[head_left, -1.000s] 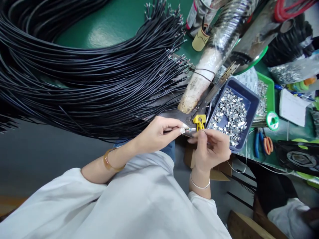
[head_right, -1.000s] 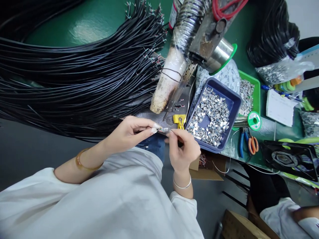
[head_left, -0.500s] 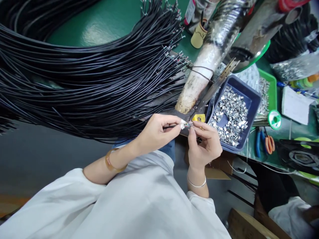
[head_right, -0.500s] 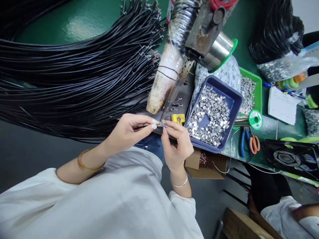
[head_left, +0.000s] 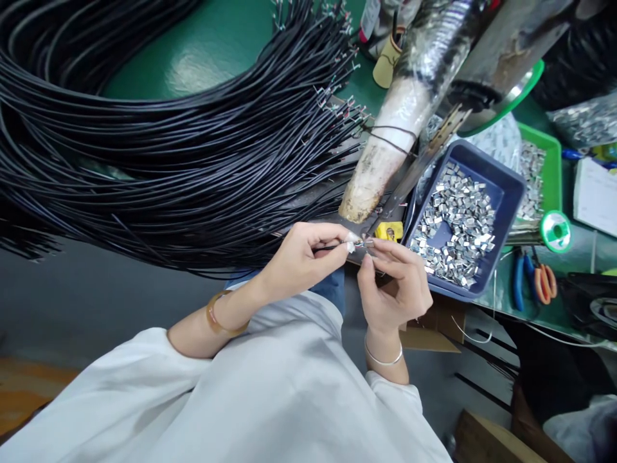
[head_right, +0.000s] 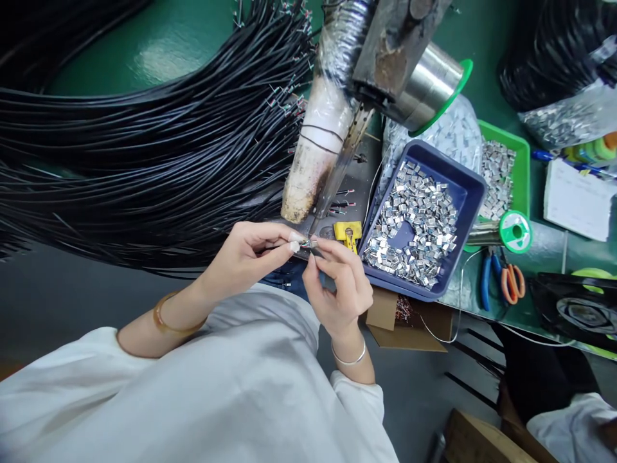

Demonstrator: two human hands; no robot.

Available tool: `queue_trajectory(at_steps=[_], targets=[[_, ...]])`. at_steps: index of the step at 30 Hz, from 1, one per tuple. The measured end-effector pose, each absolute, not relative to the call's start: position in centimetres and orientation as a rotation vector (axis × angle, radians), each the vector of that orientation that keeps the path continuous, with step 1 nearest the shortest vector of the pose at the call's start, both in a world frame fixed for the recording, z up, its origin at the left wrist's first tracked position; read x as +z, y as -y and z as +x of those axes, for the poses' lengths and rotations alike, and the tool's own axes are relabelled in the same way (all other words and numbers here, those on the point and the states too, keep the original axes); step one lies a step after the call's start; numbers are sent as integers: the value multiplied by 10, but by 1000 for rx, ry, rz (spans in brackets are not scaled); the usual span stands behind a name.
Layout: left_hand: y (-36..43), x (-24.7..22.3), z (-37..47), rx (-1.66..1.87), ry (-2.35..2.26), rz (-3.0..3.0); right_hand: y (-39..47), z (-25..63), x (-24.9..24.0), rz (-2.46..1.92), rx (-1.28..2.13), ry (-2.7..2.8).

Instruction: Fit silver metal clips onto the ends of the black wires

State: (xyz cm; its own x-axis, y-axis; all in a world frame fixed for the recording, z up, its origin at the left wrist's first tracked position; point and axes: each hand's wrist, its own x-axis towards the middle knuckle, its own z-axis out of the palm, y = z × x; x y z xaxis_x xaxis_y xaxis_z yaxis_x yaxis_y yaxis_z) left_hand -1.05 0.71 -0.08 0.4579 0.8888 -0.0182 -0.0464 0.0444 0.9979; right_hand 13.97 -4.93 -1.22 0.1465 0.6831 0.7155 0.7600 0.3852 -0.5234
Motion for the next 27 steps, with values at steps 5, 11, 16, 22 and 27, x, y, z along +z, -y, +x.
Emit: queue_trajectory(at_steps=[5,11,16,22,27], targets=[[-6,-2,-10,879,-822,1371,61,148,-12,-1352,-107,1553],[-3,-5,-13,926,-757,1489,64,144,2,-1567,-205,1841],[-2,-6,-18,1026,-680,1706,61,142,2,-1569,360,1580],[0,-4,-15,1153,-724,1685,61,147,2,-1399,148,1330],[-2,1,-11,1030,-820,1451,59,147,-2,-1304,-34,1336]])
